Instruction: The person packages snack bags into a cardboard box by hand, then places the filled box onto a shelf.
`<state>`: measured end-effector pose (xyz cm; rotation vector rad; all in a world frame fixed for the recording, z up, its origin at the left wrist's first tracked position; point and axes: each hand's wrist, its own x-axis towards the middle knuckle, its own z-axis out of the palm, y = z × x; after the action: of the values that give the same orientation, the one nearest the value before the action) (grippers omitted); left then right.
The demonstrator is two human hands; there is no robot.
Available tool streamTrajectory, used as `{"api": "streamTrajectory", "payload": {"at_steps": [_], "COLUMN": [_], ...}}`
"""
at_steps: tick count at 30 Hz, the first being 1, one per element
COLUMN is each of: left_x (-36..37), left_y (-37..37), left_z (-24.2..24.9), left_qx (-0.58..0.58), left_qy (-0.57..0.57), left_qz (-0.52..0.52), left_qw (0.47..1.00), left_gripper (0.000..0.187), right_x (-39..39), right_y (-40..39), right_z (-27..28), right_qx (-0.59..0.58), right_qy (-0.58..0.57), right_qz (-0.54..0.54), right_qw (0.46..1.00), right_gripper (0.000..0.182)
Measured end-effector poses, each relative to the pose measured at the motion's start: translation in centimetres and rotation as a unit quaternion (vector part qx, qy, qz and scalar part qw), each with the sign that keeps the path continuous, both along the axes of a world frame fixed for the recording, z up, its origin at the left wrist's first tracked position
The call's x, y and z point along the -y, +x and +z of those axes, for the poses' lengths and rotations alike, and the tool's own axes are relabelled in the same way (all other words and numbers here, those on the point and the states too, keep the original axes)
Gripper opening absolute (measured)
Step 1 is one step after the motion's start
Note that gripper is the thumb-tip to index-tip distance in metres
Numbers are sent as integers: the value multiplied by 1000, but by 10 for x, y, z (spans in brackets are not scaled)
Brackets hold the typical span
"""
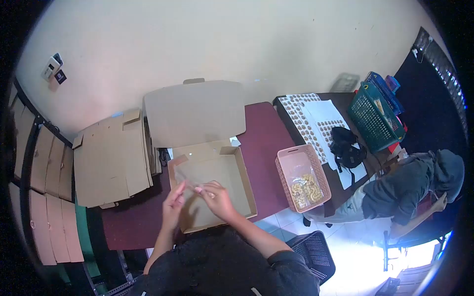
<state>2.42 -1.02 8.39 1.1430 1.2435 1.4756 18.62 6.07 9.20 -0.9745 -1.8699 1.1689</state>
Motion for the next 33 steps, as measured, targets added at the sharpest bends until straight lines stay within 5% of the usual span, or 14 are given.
{"api": "streamTrajectory", "payload": {"at_steps": [5, 8, 11, 13, 15, 17, 18, 21, 23, 27, 29, 30, 33], "left_x": [-3, -1, 4, 4, 5, 6, 5, 3, 2, 1, -3, -5, 0], "left_y": [24, 28, 27, 27, 20, 13, 10, -2, -7, -21, -14, -10, -6], "left_z": [-6, 1, -11, -10, -11, -13, -9, -23, -25, -13, -10, -9, -21], "left_qx": [43, -2, 28, 20, 27, 22, 47, 33, 166, 157, 122, 85, -15], "left_qy": [52, 45, -41, -3, -12, -30, -35, -29, -27, -54, -10, 32, -28], "left_qz": [27, 84, 87, 115, 77, 78, 81, 63, 43, -14, 42, 98, 73], "left_qw": [997, 995, 995, 993, 997, 996, 995, 997, 985, 986, 992, 991, 997], "left_gripper": [66, 42, 31, 21, 22, 26, 28, 34, 38, 41, 40, 41, 55], "right_x": [14, 19, 19, 15, 4, -5, -7, -6, -7, -10, -11, -15, -17], "right_y": [-20, -22, -23, -27, -22, -11, -8, -2, 2, 6, 8, 9, 12], "right_z": [-5, -23, -28, -12, -26, -40, -30, -21, -16, -11, -17, -18, -13], "right_qx": [-64, -53, -94, -60, -58, -163, -170, -163, -159, -140, -179, -122, -146], "right_qy": [97, 141, 23, 101, 87, -217, -236, -268, -300, -294, -327, -240, -242], "right_qz": [26, 29, -41, -228, -226, -42, -31, -20, 8, 78, 58, 3, -119], "right_qw": [993, 988, 994, 967, 969, 962, 956, 949, 940, 942, 926, 963, 952], "right_gripper": [27, 39, 59, 70, 68, 48, 29, 17, 22, 31, 30, 30, 31]}}
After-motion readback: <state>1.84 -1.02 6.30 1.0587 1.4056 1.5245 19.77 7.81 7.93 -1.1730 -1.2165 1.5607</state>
